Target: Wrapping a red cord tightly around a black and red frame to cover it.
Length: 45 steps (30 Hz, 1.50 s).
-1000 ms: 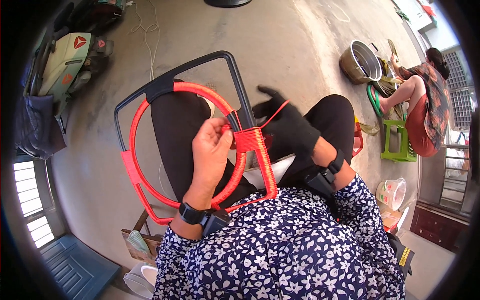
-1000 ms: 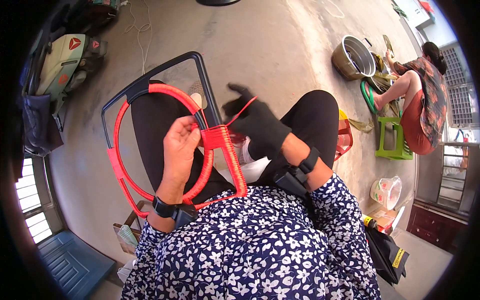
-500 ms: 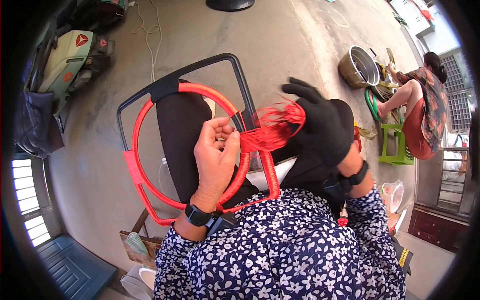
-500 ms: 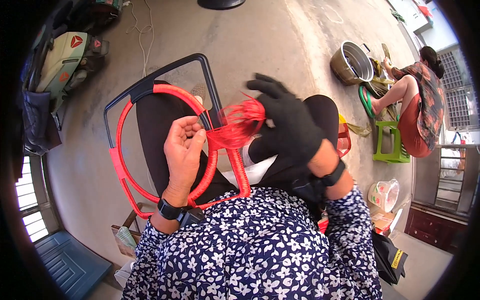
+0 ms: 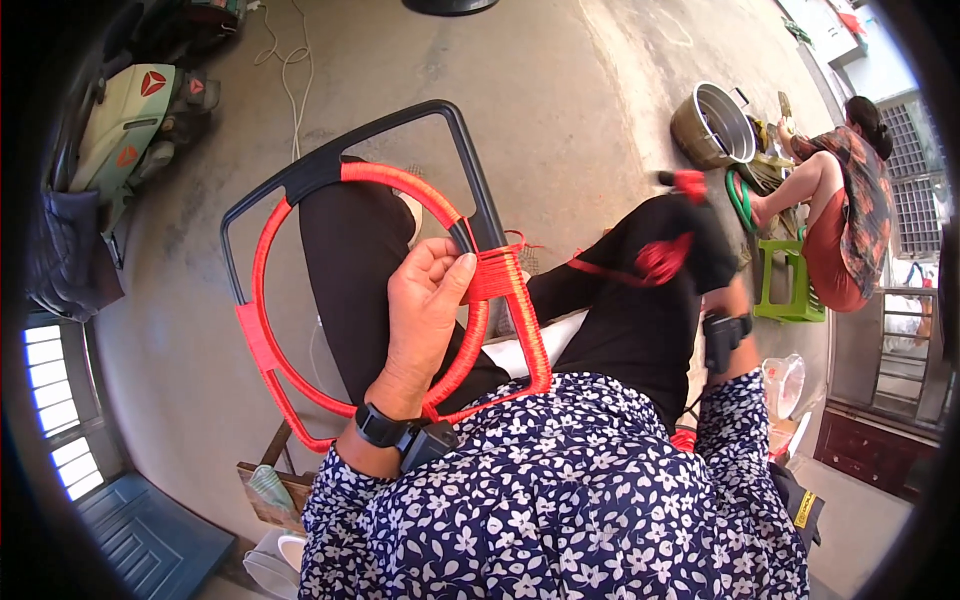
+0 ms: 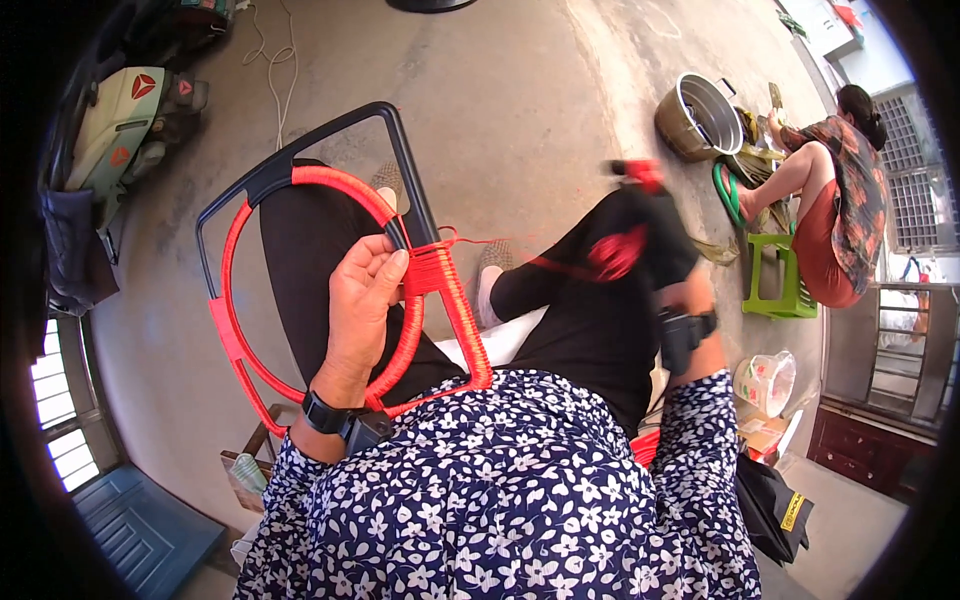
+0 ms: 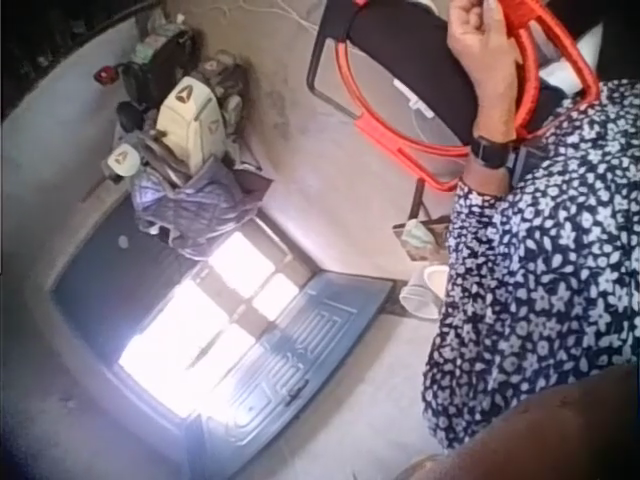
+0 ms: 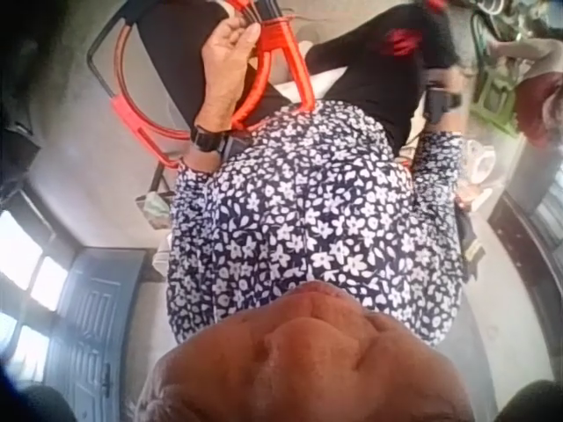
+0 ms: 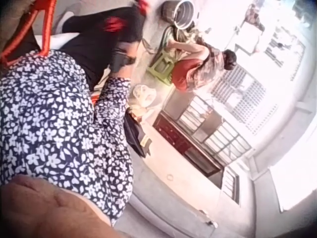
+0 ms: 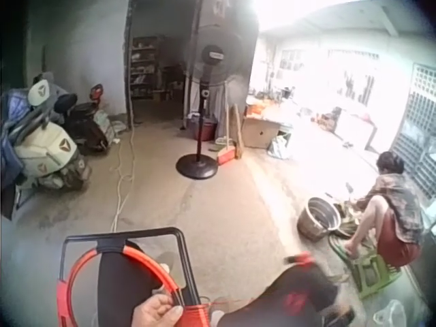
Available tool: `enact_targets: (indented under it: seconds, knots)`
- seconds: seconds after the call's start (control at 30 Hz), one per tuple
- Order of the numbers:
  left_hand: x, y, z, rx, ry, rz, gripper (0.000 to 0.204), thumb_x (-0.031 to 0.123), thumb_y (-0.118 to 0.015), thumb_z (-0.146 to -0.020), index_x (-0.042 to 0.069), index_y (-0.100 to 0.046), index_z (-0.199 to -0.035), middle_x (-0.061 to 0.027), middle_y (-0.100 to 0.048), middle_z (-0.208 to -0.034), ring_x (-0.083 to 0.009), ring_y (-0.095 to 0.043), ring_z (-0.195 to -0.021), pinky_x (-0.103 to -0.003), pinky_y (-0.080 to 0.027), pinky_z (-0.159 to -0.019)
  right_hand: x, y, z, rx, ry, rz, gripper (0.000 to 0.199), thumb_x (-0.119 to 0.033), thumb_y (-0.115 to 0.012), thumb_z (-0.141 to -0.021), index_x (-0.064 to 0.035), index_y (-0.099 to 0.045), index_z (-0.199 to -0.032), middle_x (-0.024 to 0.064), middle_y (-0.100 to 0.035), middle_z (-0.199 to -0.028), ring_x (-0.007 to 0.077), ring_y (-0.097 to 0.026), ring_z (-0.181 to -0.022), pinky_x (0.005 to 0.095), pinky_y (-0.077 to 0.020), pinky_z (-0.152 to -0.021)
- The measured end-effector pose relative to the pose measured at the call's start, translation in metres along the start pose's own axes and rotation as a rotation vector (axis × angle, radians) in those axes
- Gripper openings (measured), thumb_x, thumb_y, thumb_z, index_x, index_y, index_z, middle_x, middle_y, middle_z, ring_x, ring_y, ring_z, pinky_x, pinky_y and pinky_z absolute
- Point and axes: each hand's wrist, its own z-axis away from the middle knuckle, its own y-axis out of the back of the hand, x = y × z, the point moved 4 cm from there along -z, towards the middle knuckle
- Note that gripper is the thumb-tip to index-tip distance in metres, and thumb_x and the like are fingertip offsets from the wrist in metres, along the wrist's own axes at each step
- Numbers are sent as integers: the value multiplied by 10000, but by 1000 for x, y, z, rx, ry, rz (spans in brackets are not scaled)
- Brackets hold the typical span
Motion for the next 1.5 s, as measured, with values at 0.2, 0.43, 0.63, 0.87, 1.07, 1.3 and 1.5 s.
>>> enact_targets:
  seconds: [0.2, 0.43, 0.63, 0.87, 1.07, 1.3, 1.5]
  knots:
    - [-2, -1, -1, 14, 10, 47, 126, 120, -580, -956, 31, -564, -1043, -36, -663, -918, -69, -627, -785, -201, -514, -667, -22, -113, 24, -739, -44, -115, 243, -254, -570, -950, -28, -615, -1026, 92, -674, -912, 182, -650, -820, 276, -512, -709]
    - [-3, 6, 3, 57, 49, 30, 184, 176, -566, -971, -6, -561, -1001, -55, -662, -862, -89, -642, -742, -253, -545, -631, 11, -113, 13, -496, -433, -979, 246, -248, -503, -980, -46, -576, -860, 144, -648, -1063, 279, -617, -1089, 312, -542, -768]
    - [4, -11, 15, 7, 150, 148, 170, 175, -558, -972, 5, -556, -972, -68, -659, -834, -124, -659, -679, -286, -579, -567, 2, -128, 12, -666, -453, -1436, 227, -236, -496, -985, -91, -493, -810, 6, -503, -718, 176, -539, -703, 290, -487, -619]
    - [-7, -7, 11, -54, 208, 168, 114, 153, -565, -963, 64, -533, -901, -85, -671, -860, -150, -669, -696, -298, -584, -611, 24, -108, 1, -466, -477, -671, 297, -353, -550, -942, -60, -532, -900, 36, -530, -720, 156, -568, -651, 279, -486, -586]
    - [-8, -5, 6, -9, 145, 70, 243, 280, -472, -1006, 56, -563, -983, -84, -669, -933, -144, -659, -750, -300, -559, -646, -18, -92, -24, -22, 199, 121, 271, -194, -611, -897, -16, -574, -1098, 117, -663, -892, 202, -661, -737, 325, -533, -677]
    - [3, -3, 6, 95, 11, 337, 375, 359, -379, -1029, 54, -583, -1103, -52, -646, -1036, -116, -605, -922, -309, -489, -827, -109, -145, 51, -309, 1210, 599, 263, -116, -627, -794, -58, -618, -1050, 94, -627, -1088, 228, -600, -1080, 395, -490, -904]
    - [-13, 7, 0, 95, -1, 103, 205, 164, -471, -988, 42, -585, -1107, -30, -624, -1060, -94, -572, -973, -284, -431, -893, -29, -141, 4, -606, -127, -364, 239, -223, -549, -940, -31, -595, -1076, 33, -639, -1008, 138, -612, -944, 319, -507, -822]
